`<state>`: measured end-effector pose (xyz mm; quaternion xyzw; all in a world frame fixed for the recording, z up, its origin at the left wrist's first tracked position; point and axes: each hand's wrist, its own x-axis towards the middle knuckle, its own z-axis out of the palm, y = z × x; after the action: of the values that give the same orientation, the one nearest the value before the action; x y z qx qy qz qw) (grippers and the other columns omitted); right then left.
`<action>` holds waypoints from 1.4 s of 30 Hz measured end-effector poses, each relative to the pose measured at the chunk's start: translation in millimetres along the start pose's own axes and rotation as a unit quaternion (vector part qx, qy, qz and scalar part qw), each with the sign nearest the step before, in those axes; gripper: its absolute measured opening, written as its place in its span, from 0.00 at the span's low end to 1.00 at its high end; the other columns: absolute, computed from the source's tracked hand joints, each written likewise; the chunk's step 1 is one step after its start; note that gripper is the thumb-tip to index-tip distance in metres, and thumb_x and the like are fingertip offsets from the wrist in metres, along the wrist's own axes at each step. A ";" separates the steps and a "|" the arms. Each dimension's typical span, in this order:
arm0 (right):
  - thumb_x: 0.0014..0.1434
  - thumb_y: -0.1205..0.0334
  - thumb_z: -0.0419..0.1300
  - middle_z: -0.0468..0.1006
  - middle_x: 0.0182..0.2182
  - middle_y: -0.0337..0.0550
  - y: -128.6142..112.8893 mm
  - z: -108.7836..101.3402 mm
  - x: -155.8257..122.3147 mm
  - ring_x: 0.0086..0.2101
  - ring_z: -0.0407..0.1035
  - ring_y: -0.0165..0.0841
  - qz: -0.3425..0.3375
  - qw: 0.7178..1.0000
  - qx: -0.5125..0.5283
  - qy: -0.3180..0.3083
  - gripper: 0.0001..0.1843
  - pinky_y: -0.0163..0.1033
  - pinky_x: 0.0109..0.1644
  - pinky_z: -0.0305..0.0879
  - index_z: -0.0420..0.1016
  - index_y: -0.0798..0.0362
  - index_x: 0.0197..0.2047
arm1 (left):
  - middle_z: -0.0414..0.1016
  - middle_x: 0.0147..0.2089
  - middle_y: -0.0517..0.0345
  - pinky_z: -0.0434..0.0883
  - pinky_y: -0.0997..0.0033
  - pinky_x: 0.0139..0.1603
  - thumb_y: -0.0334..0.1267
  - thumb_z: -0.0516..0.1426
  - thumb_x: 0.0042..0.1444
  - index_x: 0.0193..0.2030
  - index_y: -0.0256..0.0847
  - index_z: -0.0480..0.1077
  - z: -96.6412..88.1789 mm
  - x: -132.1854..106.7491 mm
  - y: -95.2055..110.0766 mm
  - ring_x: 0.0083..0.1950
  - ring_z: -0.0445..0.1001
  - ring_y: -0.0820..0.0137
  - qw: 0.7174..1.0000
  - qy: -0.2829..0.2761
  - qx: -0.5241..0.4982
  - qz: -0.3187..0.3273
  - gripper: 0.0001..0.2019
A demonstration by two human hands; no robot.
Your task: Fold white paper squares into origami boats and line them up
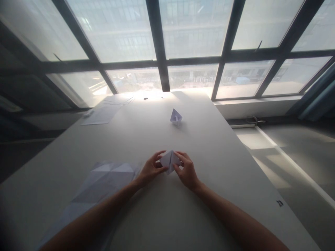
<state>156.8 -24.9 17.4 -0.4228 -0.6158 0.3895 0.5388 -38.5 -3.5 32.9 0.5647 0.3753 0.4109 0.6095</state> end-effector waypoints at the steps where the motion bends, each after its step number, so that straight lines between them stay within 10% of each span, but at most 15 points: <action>1: 0.57 0.61 0.62 0.74 0.50 0.51 2.8 0.3 0.9 0.46 0.71 0.38 0.025 0.999 0.023 -0.003 0.29 0.40 0.44 0.72 0.68 0.51 0.62 | 0.73 0.48 0.51 0.74 0.66 0.43 0.40 0.69 0.48 0.65 0.41 0.58 -0.4 0.5 -0.1 0.43 0.78 0.64 1.000 -0.010 0.004 -0.004 0.39; 6: 0.54 0.61 0.65 0.71 0.28 0.35 6.2 -1.0 3.0 0.28 0.66 0.29 0.085 0.996 0.029 -0.028 0.30 0.34 0.33 0.65 0.70 0.55 0.60 | 0.77 0.40 0.52 0.70 0.71 0.38 0.44 0.67 0.49 0.51 0.32 0.74 -3.4 2.9 0.1 0.39 0.75 0.65 0.992 -0.064 0.105 -0.034 0.25; 13: 0.56 0.58 0.62 0.78 0.32 0.43 -1.2 -2.0 3.7 0.33 0.69 0.34 0.098 0.990 0.021 -0.103 0.12 0.36 0.36 0.64 0.79 0.56 0.39 | 0.71 0.29 0.59 0.61 0.76 0.29 0.47 0.64 0.52 0.38 0.31 0.76 -2.2 0.5 6.7 0.30 0.66 0.72 0.976 -0.077 0.201 -0.034 0.18; 24: 0.61 0.50 0.57 0.60 0.21 0.33 2.7 -3.4 4.6 0.24 0.52 0.26 0.103 0.983 -0.027 -0.152 0.19 0.32 0.26 0.47 0.68 0.56 0.25 | 0.58 0.22 0.63 0.53 0.77 0.26 0.54 0.56 0.60 0.27 0.33 0.70 -1.5 0.3 8.3 0.26 0.56 0.75 0.966 -0.105 0.237 -0.022 0.23; 42: 0.64 0.46 0.52 0.59 0.22 0.35 0.2 -5.9 4.5 0.24 0.52 0.27 0.093 0.973 -0.023 -0.212 0.23 0.32 0.27 0.48 0.70 0.55 0.28 | 0.59 0.24 0.63 0.54 0.77 0.27 0.57 0.54 0.60 0.30 0.33 0.71 -1.7 0.5 1.2 0.28 0.56 0.74 0.965 -0.126 0.229 -0.017 0.25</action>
<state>162.4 -20.5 19.4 -0.3979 -0.6830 0.5044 0.3476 -40.0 -2.3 34.0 0.7299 0.3893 0.2287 0.5132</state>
